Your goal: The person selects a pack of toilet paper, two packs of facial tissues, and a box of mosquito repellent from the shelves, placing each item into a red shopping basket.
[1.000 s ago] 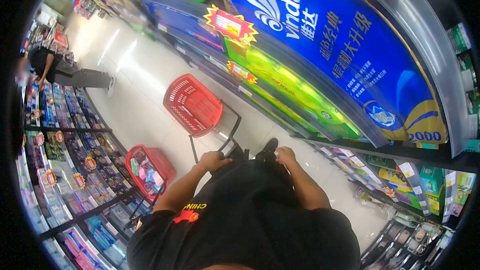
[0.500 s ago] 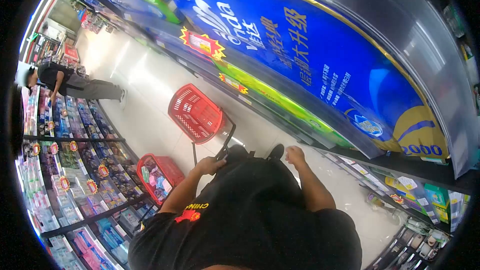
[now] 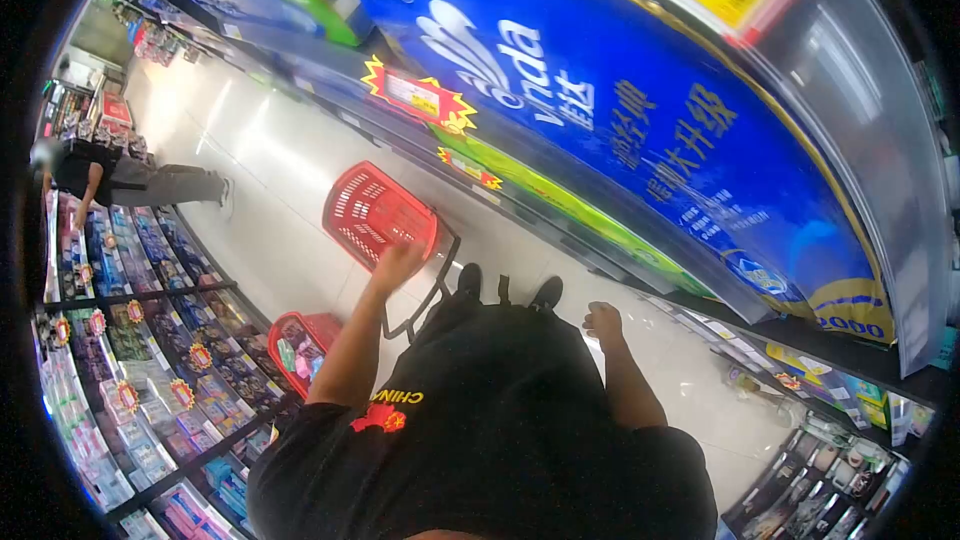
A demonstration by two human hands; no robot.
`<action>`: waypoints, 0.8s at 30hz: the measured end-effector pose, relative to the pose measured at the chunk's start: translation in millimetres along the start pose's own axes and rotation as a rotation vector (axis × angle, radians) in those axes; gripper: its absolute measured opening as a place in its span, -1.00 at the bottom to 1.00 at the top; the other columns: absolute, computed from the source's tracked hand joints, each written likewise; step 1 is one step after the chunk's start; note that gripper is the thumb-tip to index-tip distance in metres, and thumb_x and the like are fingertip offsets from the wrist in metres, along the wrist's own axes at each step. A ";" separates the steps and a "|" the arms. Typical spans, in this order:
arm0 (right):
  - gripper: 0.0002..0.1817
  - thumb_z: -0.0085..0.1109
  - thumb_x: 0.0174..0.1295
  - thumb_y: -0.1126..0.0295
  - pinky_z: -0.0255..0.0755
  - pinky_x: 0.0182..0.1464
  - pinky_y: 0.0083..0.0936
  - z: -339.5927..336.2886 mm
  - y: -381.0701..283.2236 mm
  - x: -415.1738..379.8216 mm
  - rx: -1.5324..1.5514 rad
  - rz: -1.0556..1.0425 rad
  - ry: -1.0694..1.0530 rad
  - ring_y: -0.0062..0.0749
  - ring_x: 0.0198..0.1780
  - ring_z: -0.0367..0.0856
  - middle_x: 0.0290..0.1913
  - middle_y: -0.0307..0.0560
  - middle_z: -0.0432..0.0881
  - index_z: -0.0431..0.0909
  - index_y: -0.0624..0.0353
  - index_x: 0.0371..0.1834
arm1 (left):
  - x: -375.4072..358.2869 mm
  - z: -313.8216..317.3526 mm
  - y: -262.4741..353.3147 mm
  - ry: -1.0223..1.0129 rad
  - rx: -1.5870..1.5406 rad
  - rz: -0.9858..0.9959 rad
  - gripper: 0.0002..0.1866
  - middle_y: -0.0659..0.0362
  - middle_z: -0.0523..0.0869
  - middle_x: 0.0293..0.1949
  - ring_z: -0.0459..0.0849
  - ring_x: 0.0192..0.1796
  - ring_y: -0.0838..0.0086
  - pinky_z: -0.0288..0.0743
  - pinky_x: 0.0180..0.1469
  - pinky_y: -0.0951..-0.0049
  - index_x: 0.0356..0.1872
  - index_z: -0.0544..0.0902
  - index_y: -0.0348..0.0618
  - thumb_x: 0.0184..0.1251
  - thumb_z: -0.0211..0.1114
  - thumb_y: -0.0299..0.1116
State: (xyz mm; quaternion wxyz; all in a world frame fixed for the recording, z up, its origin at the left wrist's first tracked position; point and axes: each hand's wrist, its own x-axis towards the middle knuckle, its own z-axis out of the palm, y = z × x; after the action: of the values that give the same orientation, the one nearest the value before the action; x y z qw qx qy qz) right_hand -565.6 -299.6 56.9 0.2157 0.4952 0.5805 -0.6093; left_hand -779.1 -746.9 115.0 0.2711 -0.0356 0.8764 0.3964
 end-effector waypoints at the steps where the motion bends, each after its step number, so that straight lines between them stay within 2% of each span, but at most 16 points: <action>1: -0.68 0.15 0.32 0.19 0.48 -0.48 -0.49 2.5 -0.8 -4.3 0.029 -0.013 0.003 -0.39 -0.43 0.65 -0.36 -0.08 0.62 0.56 0.17 0.00 | 13.0 -10.5 17.6 0.065 -0.170 0.031 -0.39 0.05 0.74 -0.42 0.74 -0.26 0.31 0.54 -0.16 0.29 -0.27 0.73 -0.29 0.42 0.19 0.20; 2: -0.67 0.16 0.32 0.18 0.48 -0.48 -0.49 4.9 0.0 -6.9 0.059 -0.027 0.009 -0.38 -0.43 0.65 -0.35 -0.07 0.62 0.56 0.17 0.01 | 21.7 -23.9 45.0 0.128 -0.340 0.064 -0.43 0.12 0.73 -0.43 0.71 -0.28 0.40 0.53 -0.19 0.35 -0.25 0.73 -0.29 0.44 0.20 0.14; 4: -0.65 0.16 0.34 0.16 0.49 -0.48 -0.49 6.8 -1.9 -13.2 0.079 -0.058 0.052 -0.38 -0.42 0.66 -0.35 -0.07 0.63 0.56 0.17 0.03 | 35.8 -47.8 93.0 0.172 -0.510 0.077 -0.51 0.15 0.72 -0.23 0.69 -0.19 0.45 0.56 -0.18 0.41 0.01 0.66 -0.30 0.47 0.21 0.01; 6: -0.64 0.16 0.36 0.15 0.49 -0.48 -0.49 8.8 -15.0 -20.8 0.056 -0.087 0.114 -0.38 -0.42 0.66 -0.35 -0.08 0.62 0.57 0.17 0.06 | 44.6 -62.6 134.9 0.264 -0.586 0.165 -0.49 0.13 0.71 -0.18 0.69 -0.10 0.44 0.56 -0.13 0.43 0.09 0.63 -0.33 0.47 0.21 -0.01; 8: -0.64 0.15 0.38 0.14 0.50 -0.47 -0.50 2.8 -24.2 -22.8 0.123 -0.135 0.155 -0.39 -0.42 0.66 -0.35 -0.10 0.63 0.57 0.16 0.07 | 59.7 -75.7 157.5 0.237 -0.628 0.237 -0.44 0.09 0.67 -0.01 0.62 -0.04 0.47 0.52 -0.11 0.45 0.21 0.56 -0.35 0.46 0.24 -0.03; 11: -0.66 0.16 0.40 0.16 0.52 -0.43 -0.53 -6.8 -40.4 -28.2 0.228 -0.227 0.245 -0.42 -0.43 0.66 -0.37 -0.15 0.63 0.57 0.14 0.08 | 73.9 -77.9 185.3 0.384 -0.575 0.436 -0.45 0.04 0.71 -0.02 0.67 -0.02 0.39 0.53 -0.03 0.39 0.17 0.58 -0.35 0.45 0.25 -0.03; 14: -0.70 0.15 0.42 0.19 0.53 -0.43 -0.54 -15.6 -59.1 -39.7 0.381 -0.339 0.300 -0.45 -0.44 0.64 -0.40 -0.18 0.62 0.59 0.11 0.07 | 79.1 -86.5 204.7 0.265 -0.490 0.333 -0.51 -0.03 0.75 -0.02 0.70 0.03 0.29 0.52 0.07 0.32 0.11 0.61 -0.35 0.42 0.24 -0.09; 17: -0.73 0.11 0.45 0.20 0.52 -0.44 -0.54 -17.1 -75.8 -57.8 0.477 -0.420 0.400 -0.46 -0.45 0.62 -0.39 -0.19 0.62 0.60 0.10 0.05 | 106.3 -75.0 198.6 0.273 -0.435 0.470 -0.59 -0.05 0.77 -0.06 0.71 0.02 0.30 0.50 0.11 0.32 0.05 0.64 -0.33 0.39 0.22 -0.17; 24: -0.67 0.08 0.47 0.17 0.48 -0.39 -0.54 -24.4 -102.2 -93.6 0.534 -0.557 0.550 -0.48 -0.41 0.57 -0.32 -0.15 0.62 0.50 0.13 0.12 | 105.5 -68.2 210.5 0.187 -0.625 0.418 -0.61 0.04 0.76 -0.16 0.68 -0.07 0.43 0.50 0.02 0.39 -0.01 0.64 -0.38 0.40 0.19 -0.20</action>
State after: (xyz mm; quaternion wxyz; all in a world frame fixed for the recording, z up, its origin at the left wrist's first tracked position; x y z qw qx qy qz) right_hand -603.6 -282.5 191.4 -0.2527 0.5017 0.5498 -0.6182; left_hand -957.8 -635.6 240.8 0.0795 0.0269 0.7225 0.6863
